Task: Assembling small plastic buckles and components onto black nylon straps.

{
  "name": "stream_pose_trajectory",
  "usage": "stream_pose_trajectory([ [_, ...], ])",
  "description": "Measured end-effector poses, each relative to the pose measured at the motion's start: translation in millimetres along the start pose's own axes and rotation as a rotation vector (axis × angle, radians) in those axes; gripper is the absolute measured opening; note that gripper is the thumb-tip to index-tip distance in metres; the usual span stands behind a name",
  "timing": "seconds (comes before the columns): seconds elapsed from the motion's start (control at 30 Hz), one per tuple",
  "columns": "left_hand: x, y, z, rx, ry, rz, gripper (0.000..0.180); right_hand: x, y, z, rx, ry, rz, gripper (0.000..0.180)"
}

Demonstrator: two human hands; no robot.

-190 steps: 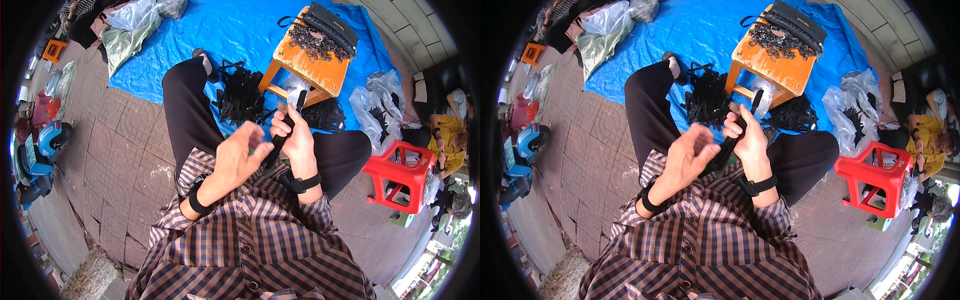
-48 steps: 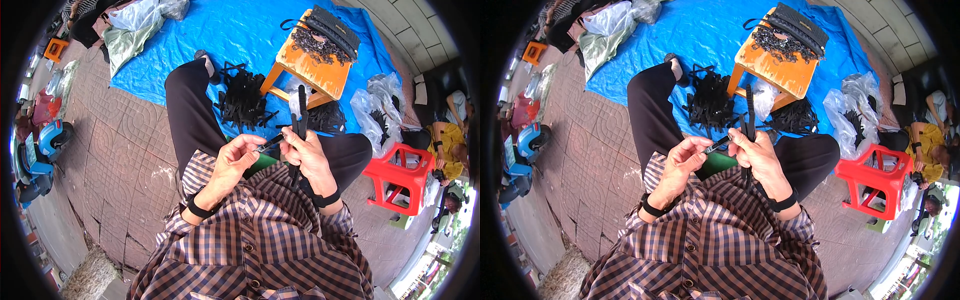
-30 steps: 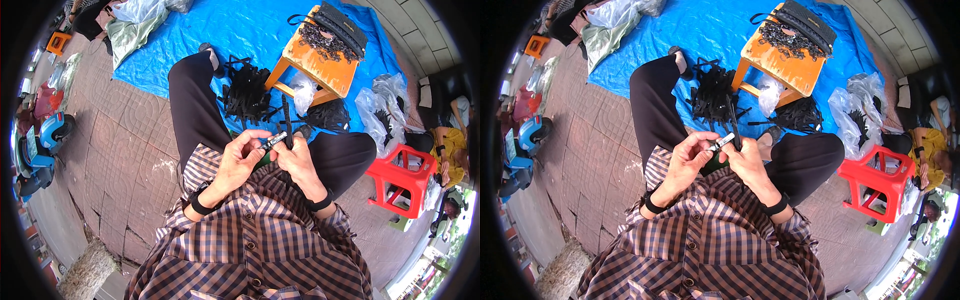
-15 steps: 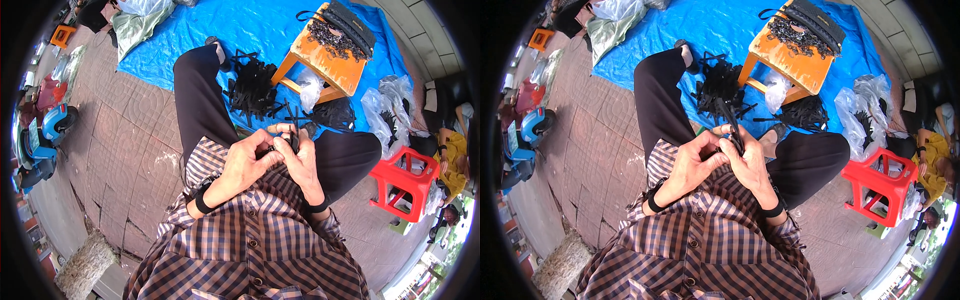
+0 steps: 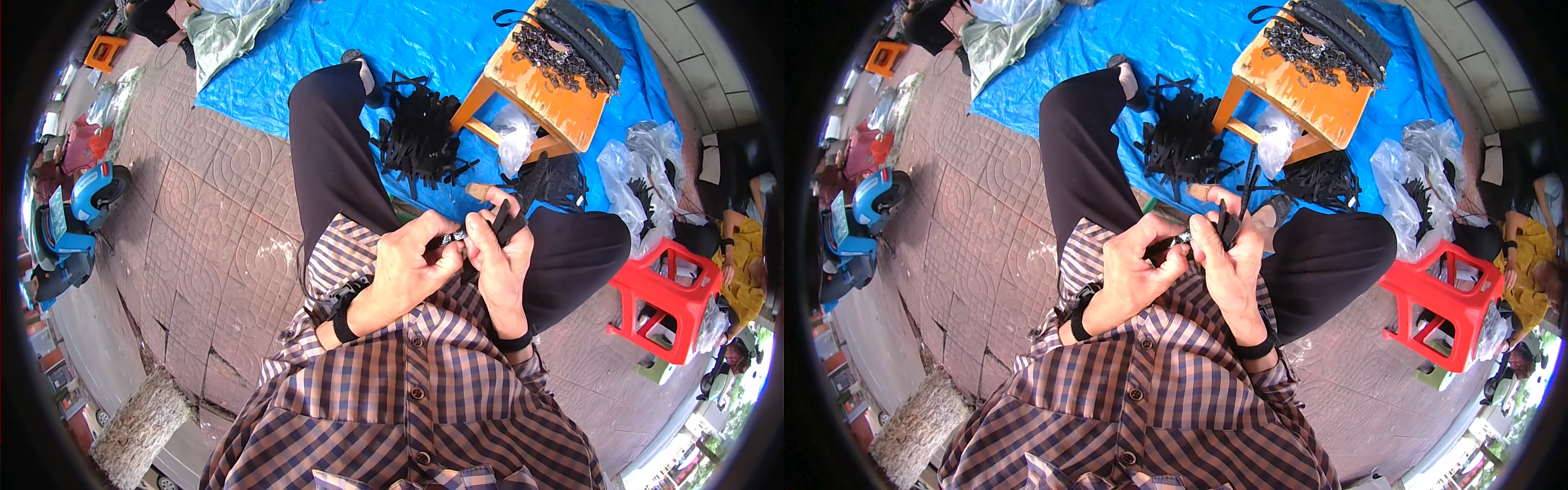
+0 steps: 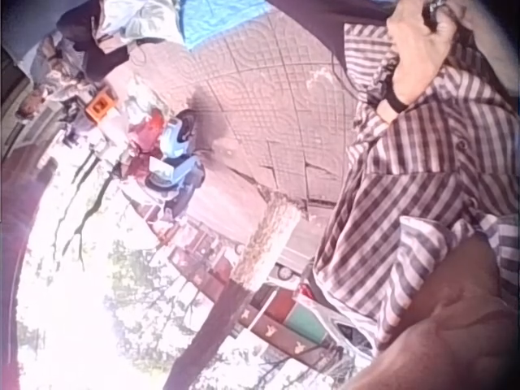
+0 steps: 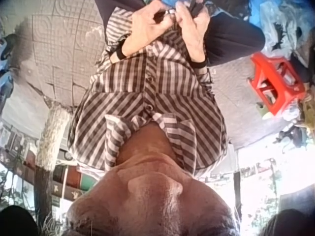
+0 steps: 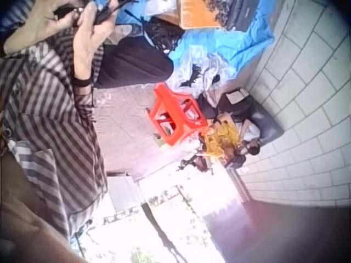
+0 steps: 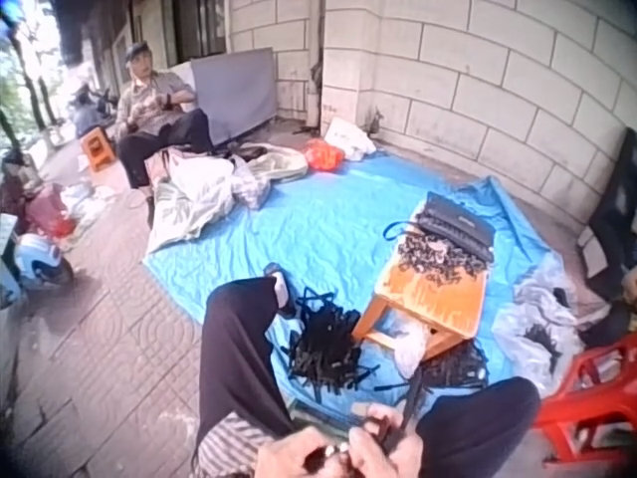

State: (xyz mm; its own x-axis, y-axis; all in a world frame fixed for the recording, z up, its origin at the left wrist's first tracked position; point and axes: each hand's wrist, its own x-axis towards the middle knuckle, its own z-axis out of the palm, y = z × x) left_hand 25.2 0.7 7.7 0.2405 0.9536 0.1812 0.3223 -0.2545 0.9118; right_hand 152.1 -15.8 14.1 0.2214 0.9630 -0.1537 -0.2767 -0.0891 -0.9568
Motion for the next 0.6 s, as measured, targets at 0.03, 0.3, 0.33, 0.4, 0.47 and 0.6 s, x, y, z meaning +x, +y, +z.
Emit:
stream_pose_trajectory([
  [0.03,-0.7,-2.3,1.4,-0.041,0.004,-0.019,0.015,0.5,-0.7,0.7,0.03,-0.005,0.011,0.028],
  [0.3,-4.4,-5.3,3.2,-0.021,0.056,-0.03,0.014,0.3,0.5,3.9,0.056,0.013,0.006,0.026],
  [0.33,-4.4,-6.0,4.0,-0.032,0.06,-0.029,0.015,0.1,-0.3,3.9,0.062,0.023,0.017,0.026],
  [0.4,-4.3,-6.2,4.4,-0.044,0.064,-0.028,0.015,-0.4,1.6,3.7,0.073,0.027,0.014,0.026],
  [0.47,-3.9,-6.4,4.0,-0.007,0.037,-0.028,0.014,-0.2,1.6,3.7,0.082,0.031,0.011,0.027],
  [0.6,-1.3,-15.6,-1.3,-0.613,-0.129,-0.351,0.007,4.0,-4.9,-3.1,0.086,-0.049,0.151,0.028],
])
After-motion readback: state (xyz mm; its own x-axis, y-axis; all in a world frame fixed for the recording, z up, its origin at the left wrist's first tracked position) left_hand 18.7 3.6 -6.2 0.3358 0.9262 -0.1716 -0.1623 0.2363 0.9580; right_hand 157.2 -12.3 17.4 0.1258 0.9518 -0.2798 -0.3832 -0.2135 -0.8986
